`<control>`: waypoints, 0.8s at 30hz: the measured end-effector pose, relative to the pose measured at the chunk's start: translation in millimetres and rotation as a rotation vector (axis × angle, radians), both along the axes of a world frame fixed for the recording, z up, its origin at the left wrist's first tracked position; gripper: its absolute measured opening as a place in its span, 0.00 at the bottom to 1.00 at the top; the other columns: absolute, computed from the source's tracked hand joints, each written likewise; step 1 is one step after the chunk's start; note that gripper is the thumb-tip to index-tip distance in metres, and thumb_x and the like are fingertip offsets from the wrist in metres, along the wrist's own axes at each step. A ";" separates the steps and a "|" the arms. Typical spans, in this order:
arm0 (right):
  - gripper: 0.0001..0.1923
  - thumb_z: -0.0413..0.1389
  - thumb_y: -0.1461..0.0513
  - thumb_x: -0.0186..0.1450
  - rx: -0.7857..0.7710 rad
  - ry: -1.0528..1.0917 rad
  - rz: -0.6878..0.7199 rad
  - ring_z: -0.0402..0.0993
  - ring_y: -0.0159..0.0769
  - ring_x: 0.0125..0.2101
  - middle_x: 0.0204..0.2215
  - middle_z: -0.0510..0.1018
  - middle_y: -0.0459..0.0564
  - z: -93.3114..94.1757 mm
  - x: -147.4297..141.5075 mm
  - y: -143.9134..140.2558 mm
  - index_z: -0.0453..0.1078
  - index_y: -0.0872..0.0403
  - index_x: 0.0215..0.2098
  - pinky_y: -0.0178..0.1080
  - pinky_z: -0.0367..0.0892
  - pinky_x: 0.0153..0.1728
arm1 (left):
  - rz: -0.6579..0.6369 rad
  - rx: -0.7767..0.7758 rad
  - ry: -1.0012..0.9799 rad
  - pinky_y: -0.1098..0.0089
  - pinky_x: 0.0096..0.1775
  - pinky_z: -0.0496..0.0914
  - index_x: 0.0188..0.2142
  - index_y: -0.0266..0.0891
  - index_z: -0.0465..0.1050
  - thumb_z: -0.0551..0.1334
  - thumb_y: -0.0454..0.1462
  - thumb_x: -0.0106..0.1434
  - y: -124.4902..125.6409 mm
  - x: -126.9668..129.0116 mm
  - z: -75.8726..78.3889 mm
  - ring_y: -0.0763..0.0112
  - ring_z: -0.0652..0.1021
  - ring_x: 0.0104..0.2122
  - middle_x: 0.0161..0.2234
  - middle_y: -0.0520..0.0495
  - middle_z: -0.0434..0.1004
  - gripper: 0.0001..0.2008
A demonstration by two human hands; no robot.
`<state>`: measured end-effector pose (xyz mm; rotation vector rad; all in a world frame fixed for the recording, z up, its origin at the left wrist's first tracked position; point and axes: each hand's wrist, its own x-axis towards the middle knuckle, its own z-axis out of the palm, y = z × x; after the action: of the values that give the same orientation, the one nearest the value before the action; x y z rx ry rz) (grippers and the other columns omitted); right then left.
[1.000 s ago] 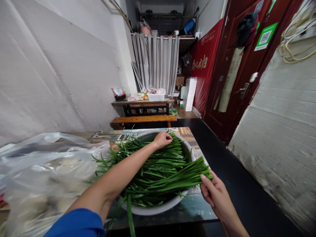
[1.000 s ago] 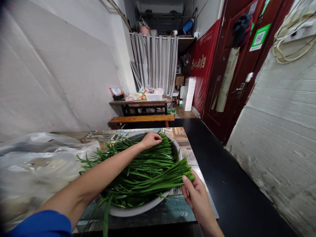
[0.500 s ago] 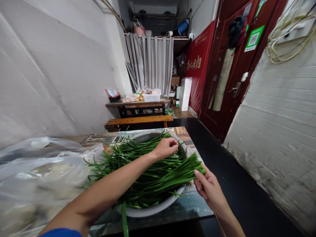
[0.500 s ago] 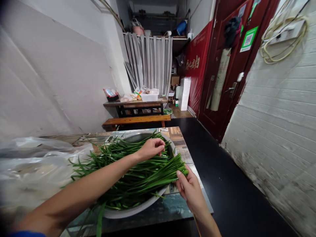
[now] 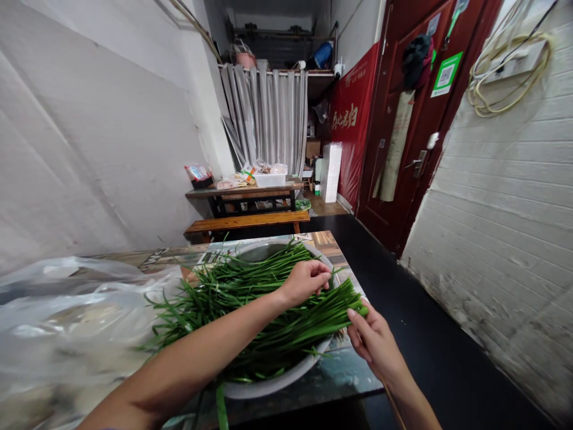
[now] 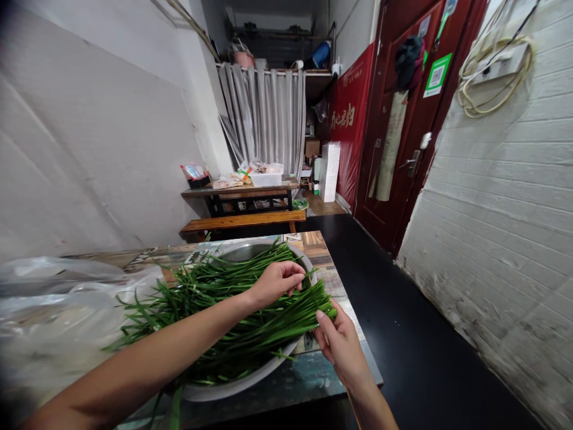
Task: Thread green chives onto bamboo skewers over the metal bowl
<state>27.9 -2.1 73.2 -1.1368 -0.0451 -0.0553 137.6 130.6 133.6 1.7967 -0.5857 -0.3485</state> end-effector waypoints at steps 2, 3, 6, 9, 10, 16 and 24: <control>0.09 0.52 0.56 0.62 0.007 0.002 0.004 0.38 0.18 0.09 0.10 0.58 0.34 -0.5 -0.2 0.3 0.59 0.53 0.34 0.24 0.36 0.08 | 0.018 0.009 -0.029 0.78 0.19 0.61 0.30 0.32 0.68 0.59 0.39 0.53 -0.3 -2.1 1.0 0.81 0.66 0.16 0.21 0.51 0.70 0.10; 0.09 0.52 0.56 0.62 0.009 0.003 0.006 0.38 0.18 0.09 0.10 0.58 0.34 -0.6 -0.5 0.5 0.59 0.53 0.34 0.23 0.36 0.08 | 0.027 0.015 -0.049 0.78 0.19 0.62 0.30 0.32 0.68 0.58 0.39 0.53 -0.4 -3.1 1.5 0.80 0.66 0.16 0.21 0.51 0.70 0.09; 0.10 0.53 0.56 0.62 0.006 0.006 0.000 0.39 0.19 0.09 0.10 0.58 0.34 -0.2 -1.6 1.2 0.59 0.53 0.32 0.23 0.37 0.08 | 0.032 0.035 -0.119 0.77 0.21 0.63 0.29 0.32 0.69 0.58 0.38 0.53 -0.5 -5.1 2.2 0.79 0.68 0.17 0.21 0.50 0.71 0.09; 0.12 0.54 0.54 0.60 0.001 0.015 -0.009 0.39 0.19 0.09 0.10 0.57 0.34 0.5 -2.0 1.7 0.59 0.53 0.31 0.23 0.38 0.08 | 0.014 0.079 -0.201 0.77 0.22 0.63 0.29 0.33 0.71 0.57 0.37 0.54 -0.4 -5.9 1.1 0.78 0.69 0.18 0.23 0.50 0.72 0.09; 0.12 0.55 0.54 0.60 -0.001 0.018 -0.013 0.39 0.19 0.09 0.10 0.57 0.34 0.6 -1.8 1.8 0.59 0.53 0.31 0.23 0.38 0.08 | 0.015 0.099 -0.233 0.77 0.23 0.63 0.29 0.33 0.72 0.56 0.37 0.54 -0.3 -6.2 0.5 0.78 0.69 0.18 0.23 0.50 0.72 0.09; 0.12 0.54 0.54 0.60 -0.007 0.012 -0.021 0.38 0.19 0.09 0.10 0.57 0.33 -2.5 -0.1 0.8 0.60 0.53 0.34 0.23 0.38 0.08 | -0.066 0.188 -0.290 0.77 0.26 0.64 0.33 0.34 0.75 0.57 0.38 0.55 3.3 -8.9 -1.0 0.77 0.71 0.20 0.24 0.50 0.75 0.11; 0.16 0.55 0.53 0.59 -0.023 -0.015 -0.011 0.38 0.19 0.09 0.09 0.56 0.33 4.4 -0.6 4.0 0.60 0.53 0.39 0.24 0.37 0.08 | -0.157 0.177 -0.071 0.75 0.36 0.66 0.37 0.36 0.76 0.60 0.45 0.54 8.7 -8.3 8.5 0.70 0.74 0.33 0.33 0.49 0.78 0.17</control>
<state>27.3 1.9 77.6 -1.1597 -0.0528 -0.0732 129.3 139.4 142.1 1.9440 -0.7680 -0.4567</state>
